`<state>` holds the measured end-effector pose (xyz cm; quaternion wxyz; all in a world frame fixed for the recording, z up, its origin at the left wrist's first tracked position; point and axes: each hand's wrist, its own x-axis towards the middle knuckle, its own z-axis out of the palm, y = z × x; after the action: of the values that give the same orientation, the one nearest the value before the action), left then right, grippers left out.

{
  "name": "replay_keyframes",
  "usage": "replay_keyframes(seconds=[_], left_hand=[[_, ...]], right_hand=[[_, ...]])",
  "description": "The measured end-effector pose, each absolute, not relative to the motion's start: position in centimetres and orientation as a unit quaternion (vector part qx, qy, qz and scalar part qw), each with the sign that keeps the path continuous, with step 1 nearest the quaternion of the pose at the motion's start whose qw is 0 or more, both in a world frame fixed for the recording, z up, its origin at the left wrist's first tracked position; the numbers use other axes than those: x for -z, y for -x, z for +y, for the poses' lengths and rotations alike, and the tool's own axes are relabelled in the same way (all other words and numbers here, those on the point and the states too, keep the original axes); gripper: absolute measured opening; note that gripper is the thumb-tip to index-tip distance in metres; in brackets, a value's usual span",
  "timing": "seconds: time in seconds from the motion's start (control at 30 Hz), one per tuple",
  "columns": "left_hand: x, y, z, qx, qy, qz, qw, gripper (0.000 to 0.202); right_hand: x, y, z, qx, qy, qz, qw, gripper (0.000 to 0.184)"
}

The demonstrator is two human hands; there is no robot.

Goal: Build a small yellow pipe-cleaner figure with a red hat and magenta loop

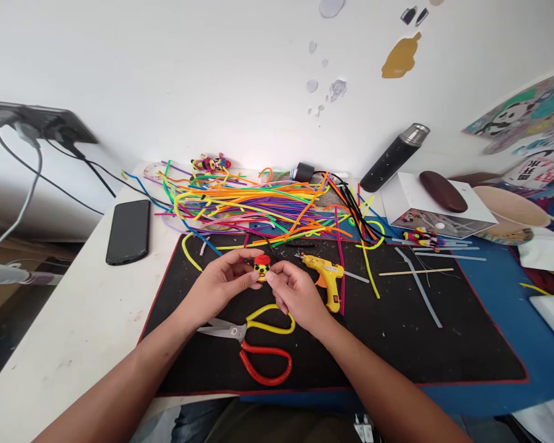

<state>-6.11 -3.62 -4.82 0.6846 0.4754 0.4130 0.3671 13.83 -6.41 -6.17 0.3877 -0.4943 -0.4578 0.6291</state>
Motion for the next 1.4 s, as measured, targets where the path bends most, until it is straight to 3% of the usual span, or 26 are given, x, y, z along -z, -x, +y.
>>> replay_keyframes(seconds=[1.4], left_hand=[[5.38,5.46,-3.41,-0.392,-0.441,0.407,0.697,0.044]], right_hand=[[6.62,-13.73,-6.4,-0.635,0.49,-0.445,0.399,0.035]])
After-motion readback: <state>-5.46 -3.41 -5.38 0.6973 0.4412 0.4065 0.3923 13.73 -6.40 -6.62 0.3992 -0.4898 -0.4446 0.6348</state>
